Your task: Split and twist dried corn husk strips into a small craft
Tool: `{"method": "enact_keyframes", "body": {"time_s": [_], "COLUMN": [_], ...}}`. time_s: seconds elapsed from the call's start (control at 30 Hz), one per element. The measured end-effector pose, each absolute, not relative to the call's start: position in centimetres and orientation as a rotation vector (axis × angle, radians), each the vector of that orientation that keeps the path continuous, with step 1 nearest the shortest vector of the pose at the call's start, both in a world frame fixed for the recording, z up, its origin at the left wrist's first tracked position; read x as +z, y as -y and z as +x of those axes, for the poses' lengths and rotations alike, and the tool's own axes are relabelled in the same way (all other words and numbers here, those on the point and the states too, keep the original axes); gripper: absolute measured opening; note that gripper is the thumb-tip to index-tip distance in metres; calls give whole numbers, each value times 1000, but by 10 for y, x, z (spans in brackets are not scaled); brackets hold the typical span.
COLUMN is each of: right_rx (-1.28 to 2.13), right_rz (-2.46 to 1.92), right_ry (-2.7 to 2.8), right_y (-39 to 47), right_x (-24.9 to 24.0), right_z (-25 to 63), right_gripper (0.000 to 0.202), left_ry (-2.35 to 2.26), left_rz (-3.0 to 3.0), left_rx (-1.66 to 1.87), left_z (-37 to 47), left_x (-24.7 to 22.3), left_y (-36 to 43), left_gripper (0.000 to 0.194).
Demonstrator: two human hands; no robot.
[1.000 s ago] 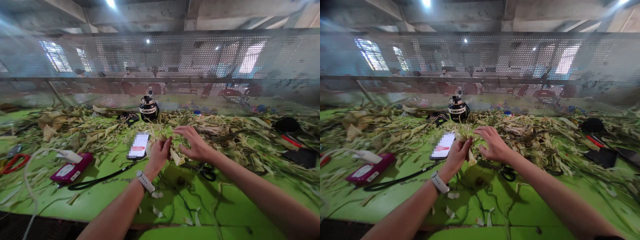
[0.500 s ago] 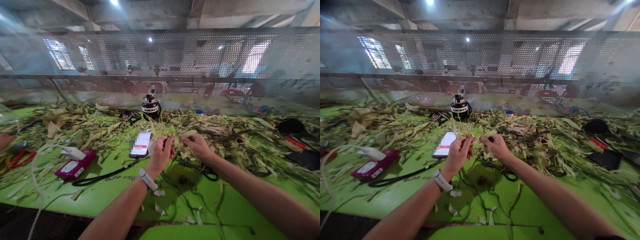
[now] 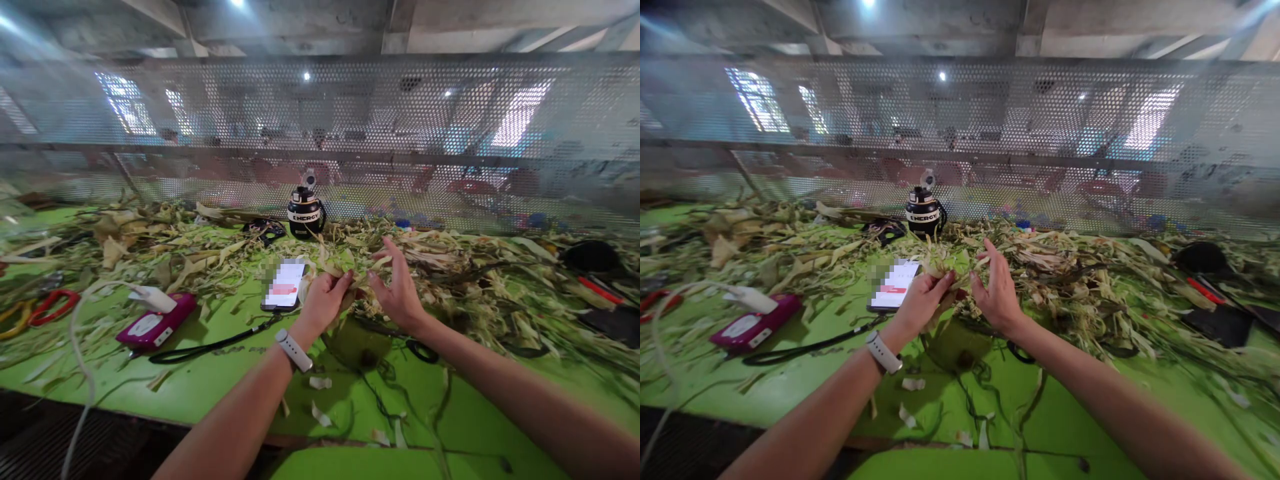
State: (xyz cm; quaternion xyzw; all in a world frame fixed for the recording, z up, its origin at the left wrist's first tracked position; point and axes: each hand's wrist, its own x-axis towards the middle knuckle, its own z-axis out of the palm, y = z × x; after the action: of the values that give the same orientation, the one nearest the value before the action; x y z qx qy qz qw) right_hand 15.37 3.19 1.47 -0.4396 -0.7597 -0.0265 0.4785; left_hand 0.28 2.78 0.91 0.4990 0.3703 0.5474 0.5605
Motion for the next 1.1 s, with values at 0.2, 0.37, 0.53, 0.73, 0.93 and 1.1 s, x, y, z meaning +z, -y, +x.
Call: {"method": "enact_keyframes", "body": {"time_s": [0.2, 0.37, 0.53, 0.73, 0.93, 1.1], "right_rx": [-566, -616, -651, -663, -648, -744], "right_rz": [-828, -592, -521, -514, -555, -539], "right_ry": [2255, 2433, 2366, 2296, 2296, 2184], "right_y": [-30, -28, -26, -24, -26, -27], "right_x": [16, 19, 21, 24, 22, 24], "right_z": [167, 167, 163, 164, 171, 171], "right_gripper": [43, 39, 34, 23, 25, 21], "left_ry": [-746, -776, -770, -761, -741, -720], "left_rz": [1047, 995, 979, 1069, 1067, 994], "left_rx": [1239, 1298, 1341, 1301, 1290, 1267], "left_z": [0, -3, -2, 1, 1, 0], "left_x": [16, 19, 18, 17, 17, 17], "left_y": [-29, -31, -30, -26, -21, -20], "left_gripper": [37, 38, 39, 34, 32, 33]}}
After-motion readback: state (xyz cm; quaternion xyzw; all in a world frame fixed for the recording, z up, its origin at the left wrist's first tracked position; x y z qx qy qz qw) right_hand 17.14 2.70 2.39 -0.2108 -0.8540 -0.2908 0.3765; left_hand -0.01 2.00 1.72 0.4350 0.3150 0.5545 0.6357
